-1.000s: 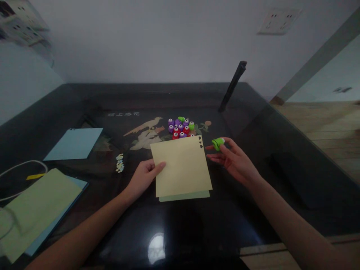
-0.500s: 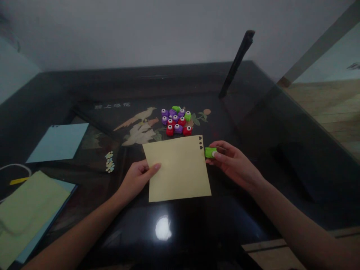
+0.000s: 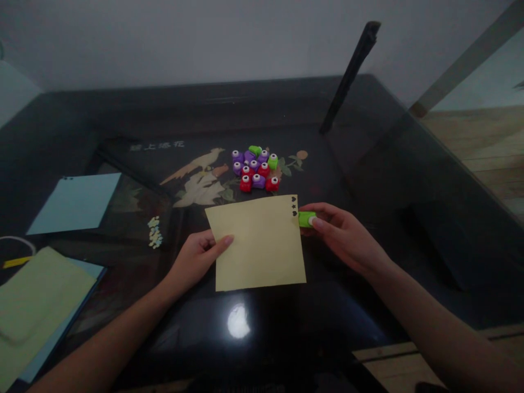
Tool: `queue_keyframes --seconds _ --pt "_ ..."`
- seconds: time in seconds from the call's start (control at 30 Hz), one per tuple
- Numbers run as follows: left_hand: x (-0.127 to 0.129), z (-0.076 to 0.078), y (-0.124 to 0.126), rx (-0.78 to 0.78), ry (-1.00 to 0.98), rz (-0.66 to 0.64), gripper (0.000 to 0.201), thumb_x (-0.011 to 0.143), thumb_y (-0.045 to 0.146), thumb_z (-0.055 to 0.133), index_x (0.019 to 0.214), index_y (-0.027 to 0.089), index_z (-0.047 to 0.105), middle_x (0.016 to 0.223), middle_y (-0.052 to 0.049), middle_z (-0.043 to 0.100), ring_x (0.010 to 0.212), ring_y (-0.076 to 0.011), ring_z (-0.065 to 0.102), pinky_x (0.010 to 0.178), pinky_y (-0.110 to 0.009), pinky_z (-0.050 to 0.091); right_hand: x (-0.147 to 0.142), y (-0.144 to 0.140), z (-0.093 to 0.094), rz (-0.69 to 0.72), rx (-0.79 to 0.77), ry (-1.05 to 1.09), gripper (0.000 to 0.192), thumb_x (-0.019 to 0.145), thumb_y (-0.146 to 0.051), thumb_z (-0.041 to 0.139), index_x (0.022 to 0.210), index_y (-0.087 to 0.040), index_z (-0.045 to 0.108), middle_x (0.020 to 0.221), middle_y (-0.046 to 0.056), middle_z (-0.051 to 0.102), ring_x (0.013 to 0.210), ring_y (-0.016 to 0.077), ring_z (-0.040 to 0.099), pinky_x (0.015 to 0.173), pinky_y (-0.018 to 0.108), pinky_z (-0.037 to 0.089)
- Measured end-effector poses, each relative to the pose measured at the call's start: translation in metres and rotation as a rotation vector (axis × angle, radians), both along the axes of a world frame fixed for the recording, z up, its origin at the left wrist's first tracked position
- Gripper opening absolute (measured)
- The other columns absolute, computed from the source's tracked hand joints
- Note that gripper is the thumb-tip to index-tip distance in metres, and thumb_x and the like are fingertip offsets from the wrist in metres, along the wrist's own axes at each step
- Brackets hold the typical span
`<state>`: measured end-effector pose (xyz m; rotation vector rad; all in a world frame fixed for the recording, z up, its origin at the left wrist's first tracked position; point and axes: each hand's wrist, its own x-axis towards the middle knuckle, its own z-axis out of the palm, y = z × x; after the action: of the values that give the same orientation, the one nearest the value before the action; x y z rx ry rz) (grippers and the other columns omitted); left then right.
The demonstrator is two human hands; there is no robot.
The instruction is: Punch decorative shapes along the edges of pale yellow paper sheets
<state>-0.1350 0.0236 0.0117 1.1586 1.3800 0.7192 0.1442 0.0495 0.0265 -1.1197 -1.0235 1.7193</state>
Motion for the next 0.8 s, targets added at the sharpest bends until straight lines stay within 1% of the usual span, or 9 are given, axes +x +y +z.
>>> queue_keyframes --seconds 0.2,0.37,0.43,0.53,0.63,0.8 --pt "0.0012 0.0018 -0.0002 -0.002 0.022 0.006 0.026 0.07 0.042 0.067 0.072 0.017 0.069 0.067 -0.005 0.072 0.063 -0.0202 0.066 0.055 -0.027 0.052 0.0005 -0.0002 0.0023 -0.016 -0.009 0.001 0.027 0.07 -0.03 0.076 0.095 -0.022 0.068 0.096 0.003 0.071 0.087 0.0168 0.066 0.087 0.038 0.052" --pt "0.0006 0.0008 0.0005 0.004 0.023 -0.013 0.024 0.072 0.04 0.066 0.074 0.017 0.07 0.071 -0.006 0.073 0.064 -0.0193 0.066 0.057 -0.027 0.052 0.0002 -0.001 0.0035 -0.006 -0.021 -0.001 0.034 0.067 -0.027 0.078 0.099 -0.022 0.068 0.1 0.004 0.071 0.09 0.0167 0.066 0.091 0.038 0.051" --pt "0.0001 -0.0001 0.0007 0.005 0.02 -0.021 0.023 0.073 0.04 0.066 0.075 0.017 0.07 0.071 -0.005 0.073 0.064 -0.0191 0.066 0.057 -0.027 0.052 0.0003 -0.001 0.0027 0.006 -0.039 0.008 0.034 0.065 -0.027 0.079 0.097 -0.022 0.069 0.1 0.003 0.072 0.09 0.0162 0.066 0.093 0.038 0.049" --pt "-0.0002 -0.0011 0.0006 0.0 0.035 -0.02 0.023 0.072 0.04 0.066 0.074 0.017 0.07 0.071 -0.006 0.073 0.061 -0.0187 0.066 0.054 -0.026 0.051 0.0004 -0.0008 0.0 0.036 -0.061 0.017 0.029 0.065 -0.029 0.08 0.092 -0.024 0.07 0.094 0.002 0.072 0.088 0.0166 0.066 0.094 0.039 0.049" --pt "0.0 -0.0012 0.0001 -0.005 0.05 -0.019 0.024 0.071 0.041 0.067 0.075 0.017 0.071 0.072 -0.006 0.074 0.061 -0.019 0.066 0.054 -0.027 0.051 -0.0001 -0.0011 -0.0027 0.046 -0.063 0.004 0.026 0.067 -0.03 0.078 0.09 -0.026 0.071 0.092 0.001 0.072 0.087 0.017 0.066 0.092 0.039 0.05" --pt "0.0018 0.0001 -0.0008 -0.017 0.018 -0.033 0.025 0.071 0.042 0.067 0.078 0.018 0.072 0.07 -0.006 0.073 0.067 -0.0207 0.067 0.059 -0.029 0.054 -0.0024 -0.0035 -0.0053 0.037 -0.04 0.022 0.028 0.069 -0.029 0.077 0.095 -0.024 0.067 0.091 0.001 0.071 0.084 0.0161 0.065 0.082 0.036 0.053"
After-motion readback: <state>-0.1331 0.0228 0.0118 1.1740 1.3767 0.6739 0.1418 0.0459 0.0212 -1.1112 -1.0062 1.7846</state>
